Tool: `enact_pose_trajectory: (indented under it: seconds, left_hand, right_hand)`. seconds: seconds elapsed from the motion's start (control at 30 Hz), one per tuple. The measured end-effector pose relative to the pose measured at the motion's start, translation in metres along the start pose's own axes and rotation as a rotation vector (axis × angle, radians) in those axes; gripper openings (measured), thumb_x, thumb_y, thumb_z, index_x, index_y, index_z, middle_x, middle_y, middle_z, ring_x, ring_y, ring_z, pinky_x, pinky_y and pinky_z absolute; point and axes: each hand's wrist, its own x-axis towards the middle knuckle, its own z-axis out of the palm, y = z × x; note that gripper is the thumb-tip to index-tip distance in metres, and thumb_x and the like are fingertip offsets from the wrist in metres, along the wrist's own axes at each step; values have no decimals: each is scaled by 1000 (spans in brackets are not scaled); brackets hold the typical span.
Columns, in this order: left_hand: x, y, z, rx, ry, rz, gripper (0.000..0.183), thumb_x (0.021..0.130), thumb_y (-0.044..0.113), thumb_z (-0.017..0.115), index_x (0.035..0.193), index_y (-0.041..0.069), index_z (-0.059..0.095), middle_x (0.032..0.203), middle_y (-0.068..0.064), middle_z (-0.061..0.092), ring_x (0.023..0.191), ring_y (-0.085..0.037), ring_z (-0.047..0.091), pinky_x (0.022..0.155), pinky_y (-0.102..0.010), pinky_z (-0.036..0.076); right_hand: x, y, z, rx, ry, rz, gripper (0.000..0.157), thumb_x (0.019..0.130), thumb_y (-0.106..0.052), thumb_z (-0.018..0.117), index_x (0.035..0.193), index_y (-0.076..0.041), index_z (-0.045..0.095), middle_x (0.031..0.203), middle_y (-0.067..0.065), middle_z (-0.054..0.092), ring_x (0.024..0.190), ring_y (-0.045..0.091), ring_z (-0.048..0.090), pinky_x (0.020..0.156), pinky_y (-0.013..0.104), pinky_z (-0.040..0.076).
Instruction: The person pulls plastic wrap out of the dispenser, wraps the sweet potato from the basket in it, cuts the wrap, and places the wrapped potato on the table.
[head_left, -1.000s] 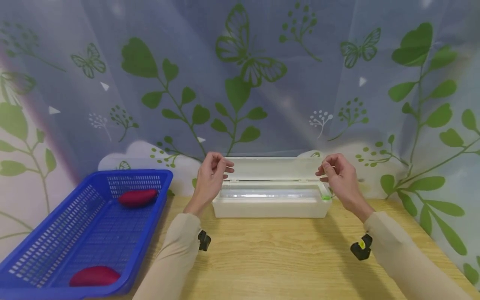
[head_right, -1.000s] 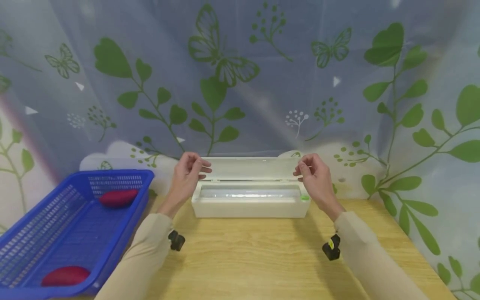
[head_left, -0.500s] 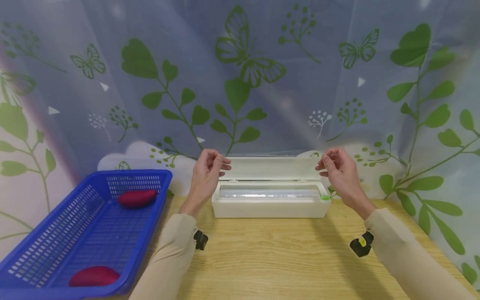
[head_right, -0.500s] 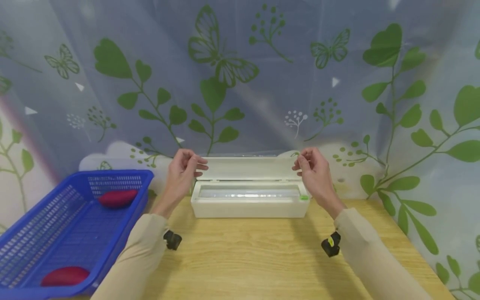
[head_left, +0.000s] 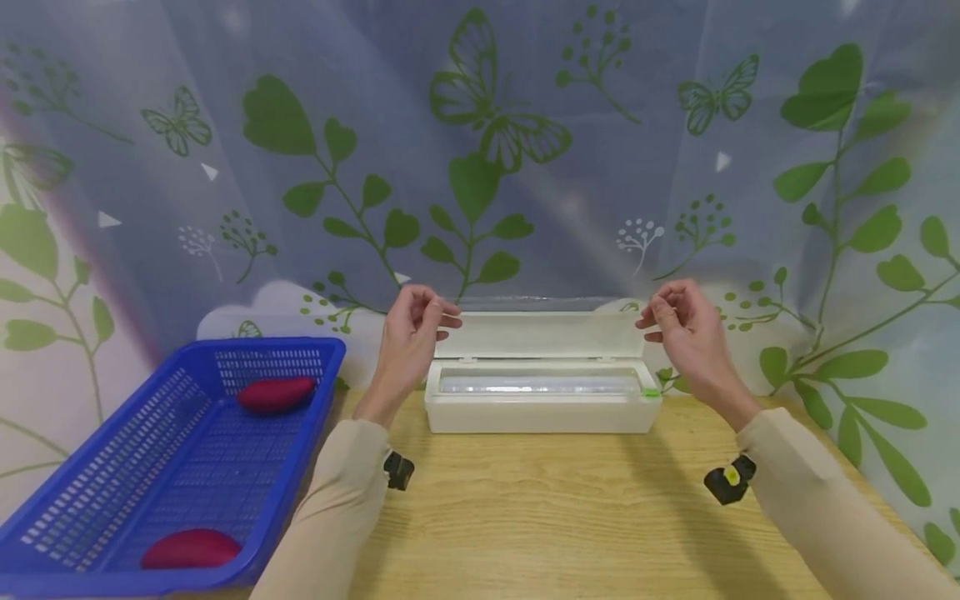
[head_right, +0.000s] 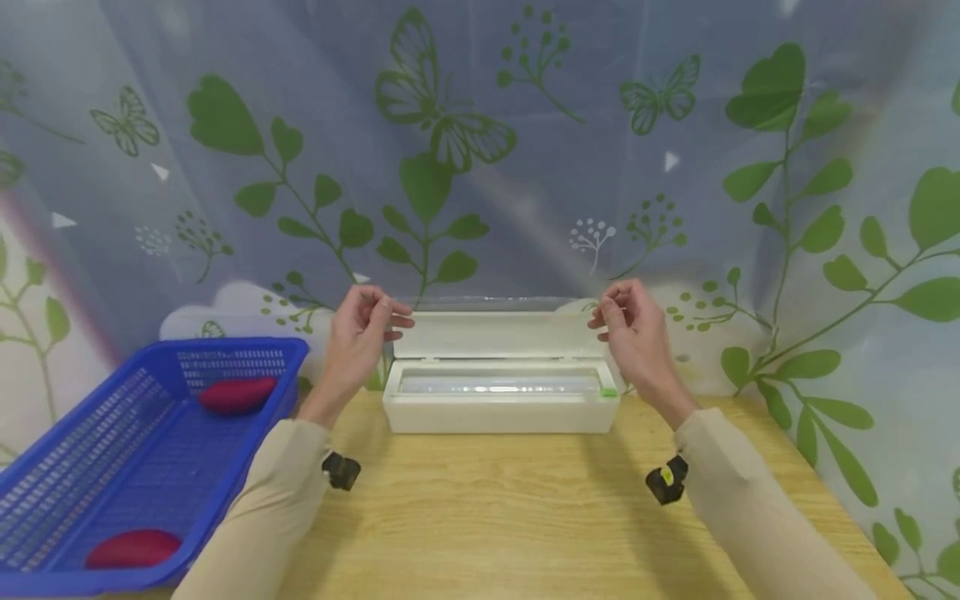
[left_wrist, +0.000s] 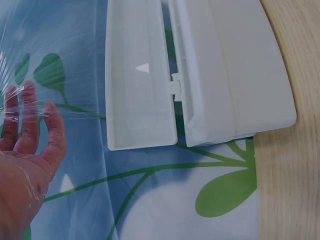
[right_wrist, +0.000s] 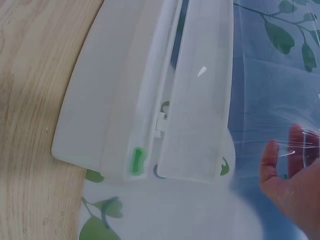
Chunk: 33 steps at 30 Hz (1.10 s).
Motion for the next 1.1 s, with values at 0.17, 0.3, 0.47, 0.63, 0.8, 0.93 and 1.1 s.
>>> enact_pose_trajectory:
  seconds: [0.17,0.3,0.47,0.63,0.8,0.93,1.1]
  left_hand:
    - [2,3,-1,12,-18,3,18,102,18,39,108,2,45,106,-13,66,97,-29,67,87,-46,53]
    - [6,1,-3,2,-22,12,18,102,18,39,108,2,45,107,-14,66,97,-29,67,87,-48,53]
    - [14,-11,-5,-1,-8,31,19,101,26,41,106,9,47,106,-10,68,93,-23,68,84,-44,54]
    - [17,-11,-7,15,-16,66,20,101,31,40,105,12,46,106,-10,67,91,-19,69,82,-41,55]
    - [12,8,-8,1,-21,67,17,102,23,39,105,7,45,107,-17,65,92,-27,68,82,-46,55]
    - [6,23,-9,-3,-24,60,16,102,18,39,106,3,44,107,-20,64,93,-32,67,82,-49,54]
    - [7,23,-12,-23,-22,56,15,102,19,39,106,6,44,108,-22,63,92,-30,68,81,-47,55]
  right_hand:
    - [3,-4,-2,8,5,-7,26,101,-27,41,111,-3,43,98,14,57,87,15,63,74,25,56]
    - [5,-7,-3,6,9,-16,25,100,-25,41,112,-3,43,97,14,57,87,15,64,73,24,56]
    - [6,-12,-4,23,16,-17,23,100,-24,42,112,-4,44,95,8,57,86,14,63,72,24,56]
    - [7,-18,-5,36,25,-17,22,100,-24,43,112,-6,45,98,3,61,87,14,64,72,23,56]
    - [7,-24,-7,55,8,-16,22,99,-27,43,111,-8,46,101,0,66,88,14,64,72,23,56]
    - [7,-29,-9,168,-20,9,21,98,-26,47,109,-9,46,98,0,68,89,17,64,72,25,56]
    - [7,-36,-11,294,-52,24,19,96,-24,50,107,-9,47,95,1,69,86,15,64,70,25,56]
